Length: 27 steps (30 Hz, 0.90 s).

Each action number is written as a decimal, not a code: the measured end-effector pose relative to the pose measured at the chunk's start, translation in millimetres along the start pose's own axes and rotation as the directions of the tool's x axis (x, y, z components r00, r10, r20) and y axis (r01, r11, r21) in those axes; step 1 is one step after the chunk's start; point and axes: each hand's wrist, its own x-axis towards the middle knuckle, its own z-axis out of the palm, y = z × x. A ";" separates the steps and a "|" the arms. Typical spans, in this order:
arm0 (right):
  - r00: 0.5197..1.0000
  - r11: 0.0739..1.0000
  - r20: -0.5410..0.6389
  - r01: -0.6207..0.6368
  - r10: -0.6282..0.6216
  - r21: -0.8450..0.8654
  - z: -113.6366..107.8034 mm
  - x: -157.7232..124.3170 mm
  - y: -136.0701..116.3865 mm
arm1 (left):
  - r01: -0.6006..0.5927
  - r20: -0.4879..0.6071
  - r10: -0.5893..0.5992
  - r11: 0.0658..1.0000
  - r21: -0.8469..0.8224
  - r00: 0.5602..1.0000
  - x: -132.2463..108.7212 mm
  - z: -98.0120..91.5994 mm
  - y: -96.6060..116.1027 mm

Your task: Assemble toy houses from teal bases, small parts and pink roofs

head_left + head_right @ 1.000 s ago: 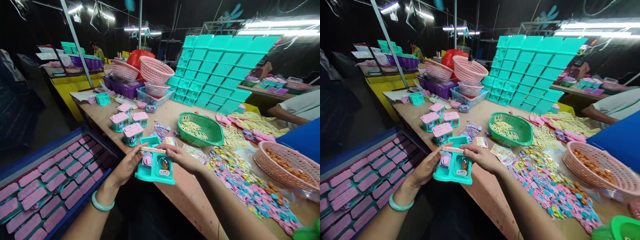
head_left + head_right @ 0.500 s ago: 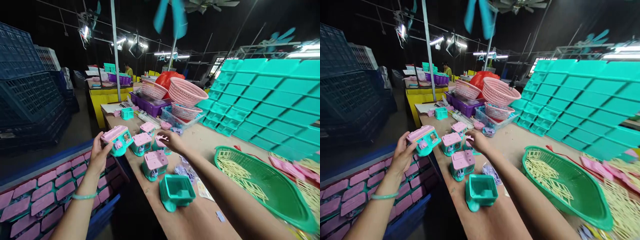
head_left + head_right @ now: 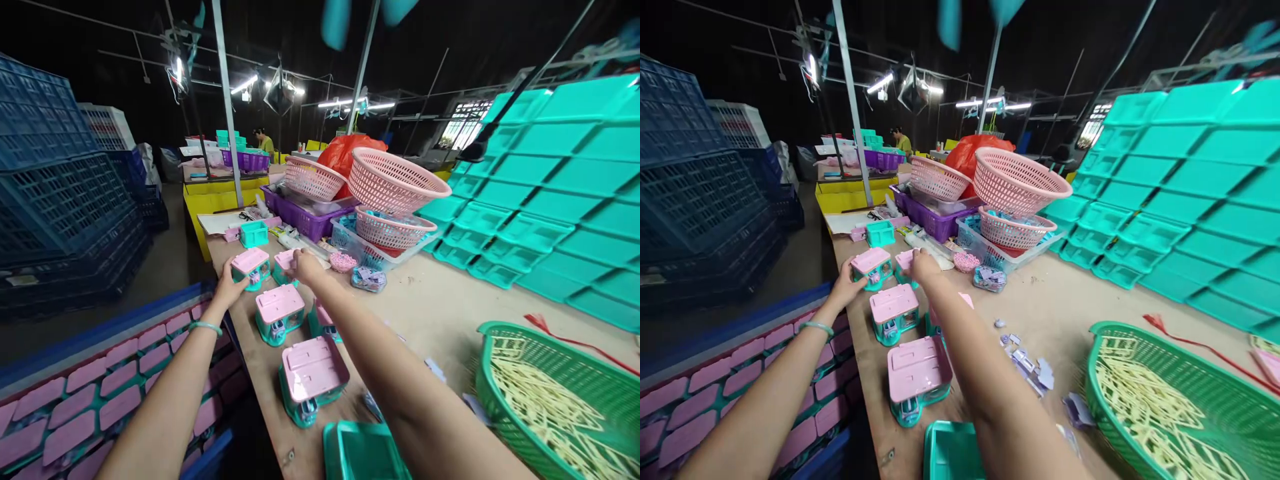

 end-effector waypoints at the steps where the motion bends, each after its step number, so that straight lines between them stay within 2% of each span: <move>1: 1.000 1.000 0.005 0.004 -0.004 0.029 -6.6 -2.1 6.3 | -0.001 -0.020 0.001 1.000 0.030 1.000 3.0 0.0 5.0; 3: 0.999 0.997 0.041 0.024 -0.027 0.075 -24.0 -17.4 31.2 | -0.013 -0.060 0.017 0.998 0.067 0.998 -4.6 -2.0 17.5; 5: 0.988 0.991 0.132 0.061 -0.076 0.115 -41.3 -45.2 67.6 | -0.063 -0.023 0.066 0.995 0.082 0.998 -30.0 -4.4 31.3; 6: 0.973 0.986 0.203 0.084 -0.113 0.143 -47.9 -61.8 86.5 | -0.110 0.057 0.105 0.991 0.083 0.993 -46.7 -5.2 37.4; 7: 0.944 0.973 0.280 0.123 -0.176 0.198 -52.3 -78.4 103.5 | -0.183 0.196 0.160 0.978 0.103 0.967 -63.7 -5.5 42.3; 9: 0.919 0.967 0.358 0.078 -0.164 0.242 -54.3 -106.5 126.8 | -0.230 0.375 0.172 0.966 0.115 0.911 -90.6 -4.6 46.4; 10: 0.919 0.970 0.373 0.035 -0.125 0.240 -52.3 -115.8 131.8 | -0.230 0.430 0.160 0.967 0.114 0.888 -97.4 -3.7 45.3; 12: 0.932 0.980 0.360 -0.047 -0.027 0.195 -45.0 -122.4 129.8 | -0.202 0.441 0.131 0.972 0.118 0.888 -94.5 -1.8 38.3; 15: 0.964 0.987 0.265 -0.073 0.032 0.146 -32.3 -109.6 109.1 | -0.196 0.360 0.128 0.968 0.159 0.924 -61.5 -0.9 29.2; 17: 0.985 0.986 0.156 -0.091 0.069 0.140 -25.2 -98.9 93.7 | -0.193 0.322 0.126 0.964 0.185 0.938 -41.9 -1.9 33.8; 19: 0.993 0.983 0.049 -0.116 0.110 0.142 -21.3 -97.0 82.8 | -0.218 0.259 0.160 0.953 0.210 0.953 -41.7 -2.9 48.8; 21: 0.994 0.984 -0.032 -0.095 0.101 0.153 -23.0 -109.1 78.8 | -0.309 0.218 0.262 0.925 0.221 0.940 -65.5 -2.9 69.8; 22: 0.997 0.983 -0.036 -0.064 0.071 0.171 -26.4 -120.8 79.3 | -0.360 0.262 0.304 0.912 0.197 0.916 -84.5 -2.5 80.4; 23: 0.999 0.980 -0.014 -0.031 0.034 0.199 -31.4 -135.7 81.0 | -0.397 0.379 0.320 0.907 0.143 0.868 -105.8 -1.9 89.6; 24: 1.000 0.972 0.028 -0.004 -0.003 0.235 -37.7 -153.6 83.2 | -0.406 0.518 0.307 0.910 0.086 0.798 -127.2 -1.1 96.7; 25: 0.996 0.962 0.081 0.007 -0.030 0.275 -44.8 -173.6 85.5 | -0.391 0.603 0.287 0.919 0.045 0.744 -146.6 -0.2 100.9; 26: 0.990 0.951 0.134 -0.001 -0.043 0.308 -52.1 -195.1 86.9 | -0.356 0.643 0.267 0.934 0.010 0.718 -162.2 0.8 102.1; 27: 0.983 0.943 0.177 -0.020 -0.042 0.332 -58.8 -217.4 87.2 | -0.297 0.660 0.238 0.955 -0.023 0.713 -172.7 2.3 100.3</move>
